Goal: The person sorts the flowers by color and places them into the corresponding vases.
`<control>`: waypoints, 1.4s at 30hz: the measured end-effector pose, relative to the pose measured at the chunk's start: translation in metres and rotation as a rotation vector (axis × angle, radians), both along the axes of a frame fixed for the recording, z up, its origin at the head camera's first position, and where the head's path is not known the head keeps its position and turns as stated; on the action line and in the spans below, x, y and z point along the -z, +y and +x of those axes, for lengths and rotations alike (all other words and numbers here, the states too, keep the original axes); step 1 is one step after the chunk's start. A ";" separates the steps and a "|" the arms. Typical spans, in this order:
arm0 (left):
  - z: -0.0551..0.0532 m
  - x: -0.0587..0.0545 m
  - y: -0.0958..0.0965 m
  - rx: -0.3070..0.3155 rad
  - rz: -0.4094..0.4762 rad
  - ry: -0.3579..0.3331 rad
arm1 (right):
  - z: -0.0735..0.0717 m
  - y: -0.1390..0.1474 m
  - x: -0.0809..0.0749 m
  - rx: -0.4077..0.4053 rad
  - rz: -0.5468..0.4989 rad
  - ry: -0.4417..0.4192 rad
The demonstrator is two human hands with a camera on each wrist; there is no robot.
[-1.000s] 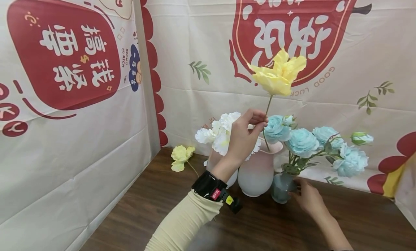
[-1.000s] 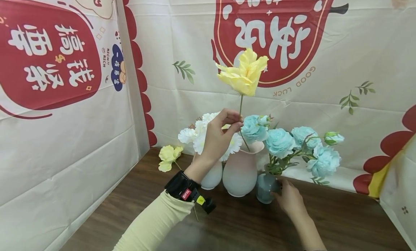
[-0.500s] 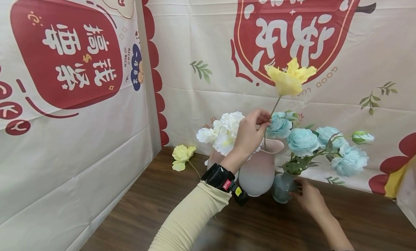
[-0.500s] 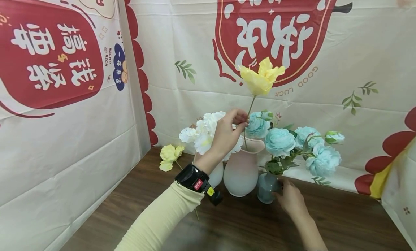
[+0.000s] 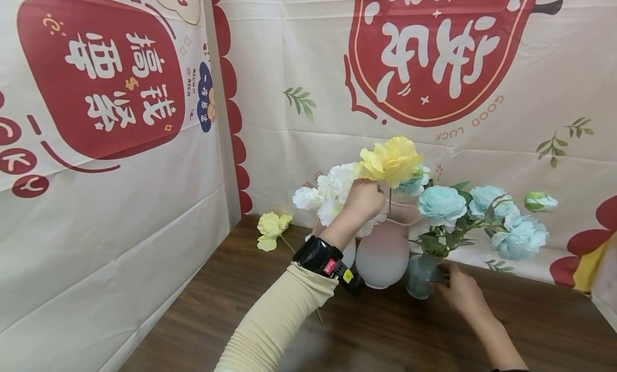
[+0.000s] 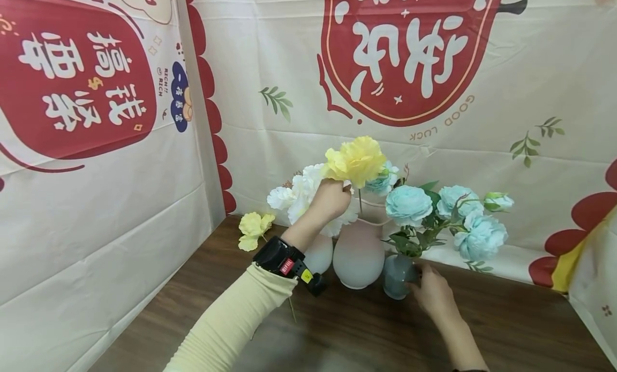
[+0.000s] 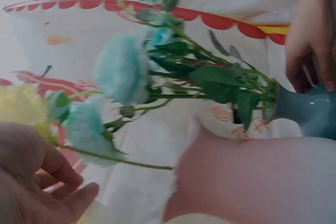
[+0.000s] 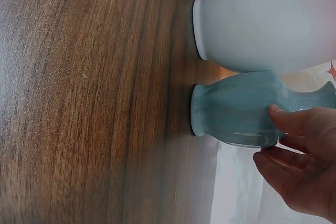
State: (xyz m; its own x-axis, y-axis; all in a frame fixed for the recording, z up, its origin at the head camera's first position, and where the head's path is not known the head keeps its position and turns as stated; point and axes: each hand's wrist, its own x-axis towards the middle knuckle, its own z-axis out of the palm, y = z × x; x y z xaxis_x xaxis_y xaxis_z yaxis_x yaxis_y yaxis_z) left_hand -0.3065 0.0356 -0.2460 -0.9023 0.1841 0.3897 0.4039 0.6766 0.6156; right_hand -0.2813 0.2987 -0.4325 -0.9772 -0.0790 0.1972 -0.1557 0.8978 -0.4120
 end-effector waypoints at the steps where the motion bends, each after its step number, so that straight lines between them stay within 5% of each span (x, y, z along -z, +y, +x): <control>1: 0.001 -0.001 -0.005 0.003 -0.006 -0.010 | 0.000 0.000 0.000 0.000 -0.001 0.002; 10: 0.000 -0.012 -0.063 0.097 0.349 -0.104 | -0.003 0.001 -0.003 -0.012 0.005 0.011; 14: 0.001 -0.014 -0.085 0.118 0.413 -0.031 | -0.004 0.002 -0.004 -0.007 0.006 0.002; 19: 0.000 -0.009 -0.114 0.075 0.489 0.055 | -0.005 0.004 -0.006 0.002 0.003 -0.008; 23: -0.008 0.009 -0.139 0.002 0.559 0.050 | -0.005 0.005 -0.006 0.009 0.001 -0.033; 27: -0.019 0.040 -0.163 -0.097 0.589 -0.017 | -0.006 0.006 -0.007 0.005 0.001 -0.049; 30: -0.030 0.073 -0.174 -0.162 0.567 -0.131 | -0.007 0.006 -0.006 0.007 0.003 -0.054; 37: -0.053 0.158 -0.181 -0.262 0.490 -0.462 | -0.008 0.005 -0.006 0.019 0.010 -0.073; 38: -0.073 0.194 -0.186 -0.248 0.480 -0.466 | -0.008 0.004 -0.006 0.017 0.010 -0.073; 42: -0.070 0.234 -0.180 -0.235 0.450 -0.586 | -0.005 0.001 -0.003 0.010 0.008 -0.065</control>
